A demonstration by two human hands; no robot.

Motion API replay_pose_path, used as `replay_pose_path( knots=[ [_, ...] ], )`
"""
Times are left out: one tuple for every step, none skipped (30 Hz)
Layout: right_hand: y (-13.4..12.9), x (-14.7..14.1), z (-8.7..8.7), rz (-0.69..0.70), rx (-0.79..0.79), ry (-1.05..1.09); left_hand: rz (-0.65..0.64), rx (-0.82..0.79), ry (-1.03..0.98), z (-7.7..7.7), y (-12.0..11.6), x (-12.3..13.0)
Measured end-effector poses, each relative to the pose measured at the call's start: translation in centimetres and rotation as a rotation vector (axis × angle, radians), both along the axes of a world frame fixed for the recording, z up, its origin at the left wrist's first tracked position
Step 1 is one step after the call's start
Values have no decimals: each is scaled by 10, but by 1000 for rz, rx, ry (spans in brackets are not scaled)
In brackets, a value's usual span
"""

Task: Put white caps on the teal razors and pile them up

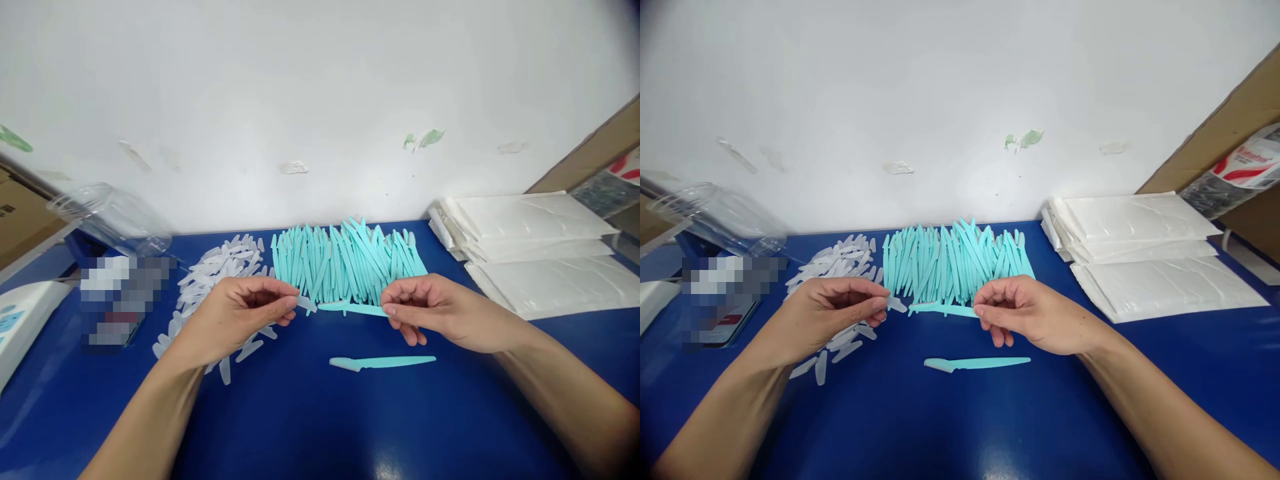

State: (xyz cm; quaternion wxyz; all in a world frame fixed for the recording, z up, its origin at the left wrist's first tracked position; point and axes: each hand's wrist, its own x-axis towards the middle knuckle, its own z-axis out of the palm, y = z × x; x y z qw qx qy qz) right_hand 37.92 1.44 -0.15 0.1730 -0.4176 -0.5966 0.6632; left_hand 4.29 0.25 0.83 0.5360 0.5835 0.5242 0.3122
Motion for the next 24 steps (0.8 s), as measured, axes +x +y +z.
replay_pose_path(
  knots=[
    [0,0,0,-8,0,2,8,6,-3,-1,0,0],
    [0,0,0,-15,0,3,14,13,-6,-1,0,1],
    [0,0,0,-19,1,1,19,19,-9,-2,0,2],
    [1,1,0,-24,3,-1,26,25,-10,-2,0,3],
    [1,1,1,-27,5,-4,33,33,-11,-2,0,3],
    [1,1,1,-29,6,-6,37,38,-12,-2,0,4],
    [1,1,1,-31,5,-6,38,39,-13,-3,0,5],
    [1,1,1,-35,2,-5,32,36,-13,-3,0,6],
    [1,1,2,-36,0,1,24,31,-15,-4,0,7],
    [1,1,2,-36,-3,8,20,28,-21,-5,-1,8],
    [1,0,3,-35,-8,16,20,24,-31,-6,-1,10],
    [0,0,3,-33,-14,23,27,22,-41,-7,-1,10],
    [0,1,4,-30,-19,31,39,24,-50,-8,-2,11],
    [0,1,5,-30,-20,37,58,28,-56,-9,-1,11],
    [0,2,5,-34,-18,39,78,34,-58,-10,-1,11],
    [1,3,6,-40,-14,41,95,40,-58,-10,-1,10],
    [1,5,6,-45,-7,43,110,44,-58,-10,-1,9],
    [2,6,6,-50,-3,43,122,47,-62,-10,-1,8],
    [2,7,6,-50,-1,44,127,50,-68,-9,-1,8],
    [2,7,5,-48,-1,45,125,50,-73,-8,-1,8],
    [3,7,5,-44,-5,47,120,52,-79,-8,-2,10],
    [3,7,5,-41,-8,49,118,53,-83,-7,-3,12],
    [2,6,4,-38,-13,49,113,54,-84,-6,-5,15],
    [2,5,4,-38,-16,50,109,54,-84,-6,-6,18]
  ],
)
